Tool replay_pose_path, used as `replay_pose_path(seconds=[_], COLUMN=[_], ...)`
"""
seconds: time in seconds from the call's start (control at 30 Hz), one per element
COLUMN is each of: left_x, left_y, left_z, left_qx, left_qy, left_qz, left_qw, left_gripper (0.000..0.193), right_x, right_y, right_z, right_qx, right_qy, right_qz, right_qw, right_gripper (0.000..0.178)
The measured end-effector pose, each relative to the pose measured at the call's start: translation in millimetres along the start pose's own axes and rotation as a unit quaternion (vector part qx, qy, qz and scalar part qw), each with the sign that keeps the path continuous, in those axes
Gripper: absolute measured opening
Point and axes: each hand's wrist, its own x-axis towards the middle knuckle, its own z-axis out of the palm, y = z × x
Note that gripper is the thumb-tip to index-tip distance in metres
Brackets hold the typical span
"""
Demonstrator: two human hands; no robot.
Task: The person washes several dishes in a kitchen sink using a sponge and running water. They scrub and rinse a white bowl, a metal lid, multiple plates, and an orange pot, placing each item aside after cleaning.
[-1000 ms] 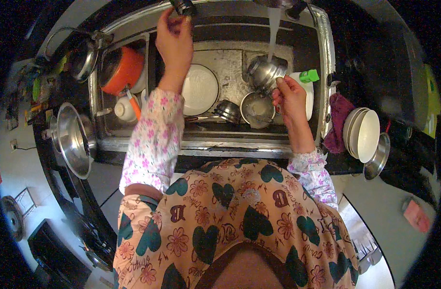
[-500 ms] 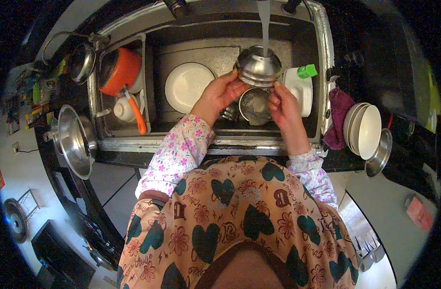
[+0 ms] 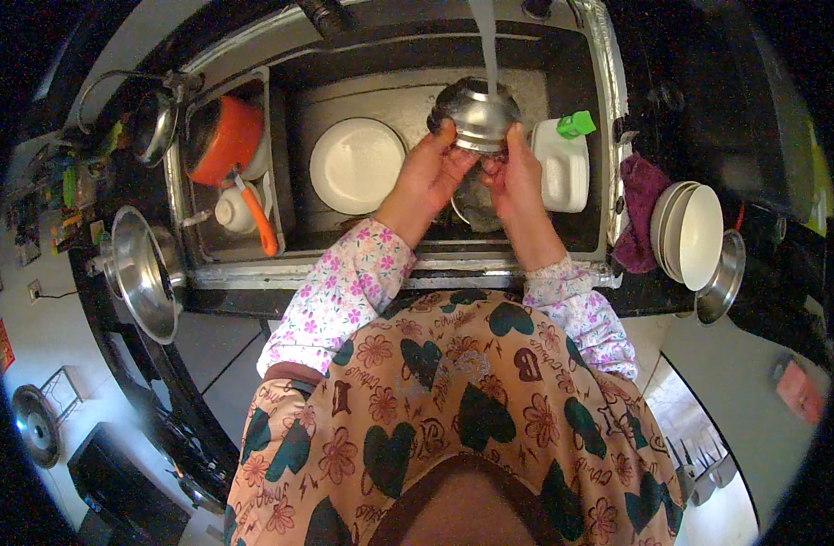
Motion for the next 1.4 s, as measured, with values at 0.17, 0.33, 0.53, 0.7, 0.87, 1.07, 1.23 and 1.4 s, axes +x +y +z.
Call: replay_pose_path(seconds=[0.17, 0.33, 0.53, 0.7, 0.87, 1.07, 1.23, 1.4], left_x=[-5, -11, -3, -7, -9, -8, 7, 5], left_y=[13, 18, 14, 11, 16, 20, 30, 6], left_z=[11, 35, 19, 23, 22, 11, 6, 2], left_qx=[0.103, 0.328, 0.423, 0.591, 0.762, 0.804, 0.878, 0.872], left_qy=[0.043, 0.081, 0.064, 0.066, -0.072, -0.219, -0.162, -0.092], left_qz=[0.023, 0.041, 0.09, 0.194, 0.377, 0.424, 0.424, 0.377], left_qw=[0.993, 0.94, 0.899, 0.78, 0.521, 0.355, 0.153, 0.299], left_gripper=[0.02, 0.015, 0.02, 0.019, 0.021, 0.03, 0.038, 0.047], right_x=[23, -5, -10, -4, -10, 6, 4, 27], right_y=[9, -5, -15, -20, -33, -19, -10, 1], right_z=[-27, -24, -34, -25, 7, 5, 1, -4], right_qx=[0.012, -0.342, -0.516, -0.473, -0.212, -0.175, -0.336, -0.299], right_qy=[-0.045, -0.056, -0.005, -0.016, -0.072, -0.066, -0.032, -0.004], right_qz=[0.098, -0.032, -0.308, -0.315, -0.08, -0.095, -0.205, -0.231], right_qw=[0.994, 0.937, 0.799, 0.822, 0.971, 0.978, 0.919, 0.926], right_gripper=[0.03, 0.029, 0.038, 0.039, 0.044, 0.037, 0.043, 0.054])
